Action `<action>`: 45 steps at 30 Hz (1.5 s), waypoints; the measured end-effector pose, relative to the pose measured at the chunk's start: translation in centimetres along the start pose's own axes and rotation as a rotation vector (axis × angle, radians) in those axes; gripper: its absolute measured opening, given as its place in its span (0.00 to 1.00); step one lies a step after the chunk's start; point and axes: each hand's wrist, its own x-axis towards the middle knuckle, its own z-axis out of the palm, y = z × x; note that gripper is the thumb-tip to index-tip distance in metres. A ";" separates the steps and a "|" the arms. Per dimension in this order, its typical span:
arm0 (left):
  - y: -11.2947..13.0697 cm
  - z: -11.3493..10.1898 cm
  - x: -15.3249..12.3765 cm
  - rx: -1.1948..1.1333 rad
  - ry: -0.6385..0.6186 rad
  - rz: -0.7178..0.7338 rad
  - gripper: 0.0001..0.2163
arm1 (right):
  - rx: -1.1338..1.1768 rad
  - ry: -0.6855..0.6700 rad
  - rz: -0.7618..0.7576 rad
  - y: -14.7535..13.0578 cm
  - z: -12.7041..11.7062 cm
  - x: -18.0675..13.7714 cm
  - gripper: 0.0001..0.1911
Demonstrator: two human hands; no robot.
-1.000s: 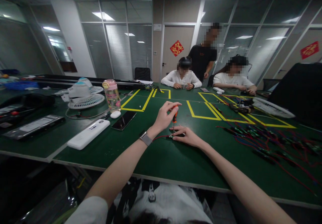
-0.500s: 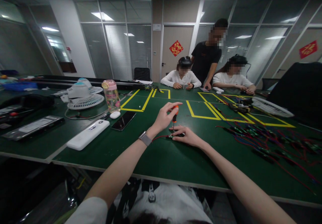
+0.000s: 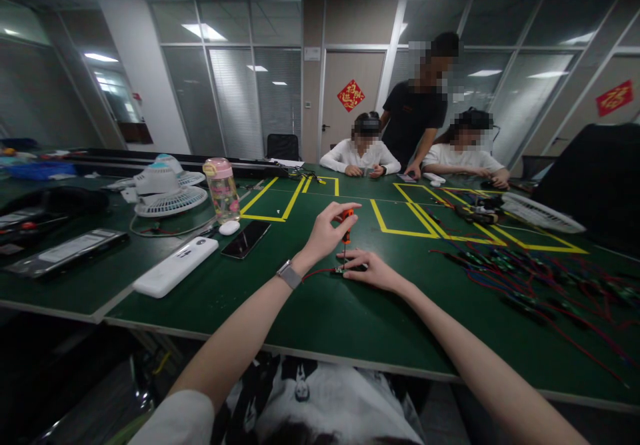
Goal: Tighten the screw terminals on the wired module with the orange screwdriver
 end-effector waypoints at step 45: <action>0.4 0.2 -0.2 0.014 -0.010 0.025 0.15 | -0.017 -0.006 -0.015 0.0 0.0 0.0 0.16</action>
